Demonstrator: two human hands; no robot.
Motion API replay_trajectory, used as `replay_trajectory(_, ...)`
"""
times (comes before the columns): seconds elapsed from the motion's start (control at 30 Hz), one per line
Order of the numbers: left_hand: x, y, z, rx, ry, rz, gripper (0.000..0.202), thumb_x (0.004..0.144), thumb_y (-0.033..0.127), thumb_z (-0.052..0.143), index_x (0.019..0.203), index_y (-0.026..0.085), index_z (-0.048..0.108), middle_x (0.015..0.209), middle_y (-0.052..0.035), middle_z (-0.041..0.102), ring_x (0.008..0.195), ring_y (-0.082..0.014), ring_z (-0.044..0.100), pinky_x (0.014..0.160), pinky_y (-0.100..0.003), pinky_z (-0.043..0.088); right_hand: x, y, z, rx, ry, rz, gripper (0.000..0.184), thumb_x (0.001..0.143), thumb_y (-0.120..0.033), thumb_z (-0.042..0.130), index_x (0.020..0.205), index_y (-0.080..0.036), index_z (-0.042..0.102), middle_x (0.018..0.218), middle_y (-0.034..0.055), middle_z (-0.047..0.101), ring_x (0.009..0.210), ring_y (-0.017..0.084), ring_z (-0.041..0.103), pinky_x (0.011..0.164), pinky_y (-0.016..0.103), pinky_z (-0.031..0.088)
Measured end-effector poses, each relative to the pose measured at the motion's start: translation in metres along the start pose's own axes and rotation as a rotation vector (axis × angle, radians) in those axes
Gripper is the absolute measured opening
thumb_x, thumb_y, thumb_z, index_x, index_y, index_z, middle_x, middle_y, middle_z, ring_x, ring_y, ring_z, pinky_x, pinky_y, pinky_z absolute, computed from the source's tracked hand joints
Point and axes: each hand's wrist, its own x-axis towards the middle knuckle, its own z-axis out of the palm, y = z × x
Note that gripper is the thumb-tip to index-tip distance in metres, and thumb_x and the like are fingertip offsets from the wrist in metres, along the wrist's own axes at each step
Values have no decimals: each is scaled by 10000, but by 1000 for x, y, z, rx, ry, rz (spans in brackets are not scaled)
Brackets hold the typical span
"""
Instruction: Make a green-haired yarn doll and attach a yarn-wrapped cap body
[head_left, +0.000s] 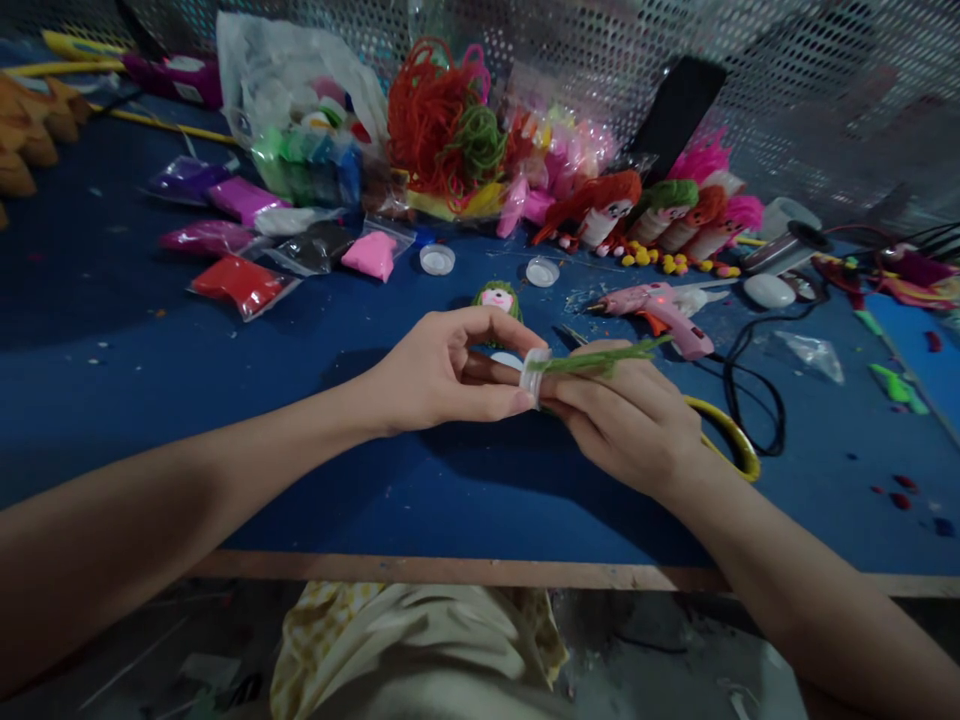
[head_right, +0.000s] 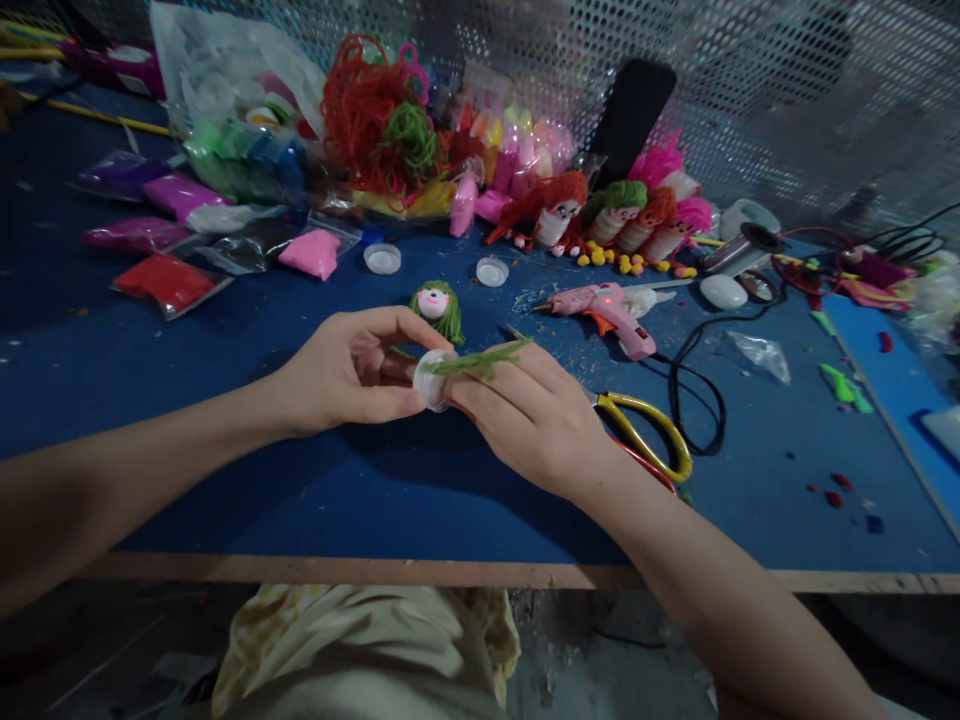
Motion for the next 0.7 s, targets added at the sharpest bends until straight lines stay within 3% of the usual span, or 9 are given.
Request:
replay_trajectory(0.17, -1, 0, 2, -29, -7, -2, 350, 694, 127, 890, 996, 149, 716, 942, -17, 778, 789, -139, 773, 816, -275, 646, -3, 5, -2, -26, -11, -101, 308, 854, -52, 715, 1118, -211, 705, 966, 31, 793, 927, 192, 725, 860, 355, 618)
replay_trajectory(0.3, -1, 0, 3, 0, 4, -15, 344, 704, 180, 895, 1001, 149, 723, 961, -40, 785, 812, -175, 776, 850, -344, 648, -3, 5, -4, -26, -34, -99, 339, 855, -38, 708, 1146, -211, 708, 978, 30, 790, 921, 184, 727, 824, 330, 609)
replay_trajectory(0.4, -1, 0, 2, 13, 11, -12, 350, 704, 196, 896, 1003, 150, 720, 991, -53, 786, 826, -185, 777, 852, -355, 648, -2, 3, -3, -9, -40, -56, 297, 882, -57, 688, 1133, -214, 704, 1001, 38, 793, 922, 183, 734, 805, 329, 617)
replay_trajectory(0.57, -1, 1, 0, 2, -2, 19, 358, 709, 166, 888, 1010, 172, 694, 960, -34, 780, 857, -175, 777, 787, -275, 644, 1, -1, -3, 97, 29, 135, 222, 869, -86, 740, 1035, -229, 709, 961, 19, 796, 889, 153, 759, 817, 275, 639)
replay_trajectory(0.7, -3, 2, 0, 14, -15, 34, 375, 702, 146, 884, 1019, 184, 688, 971, -37, 769, 884, -175, 767, 771, -253, 637, 2, 1, -5, 175, 57, 149, 233, 862, -121, 763, 1050, -251, 719, 952, 20, 804, 852, 174, 774, 790, 324, 666)
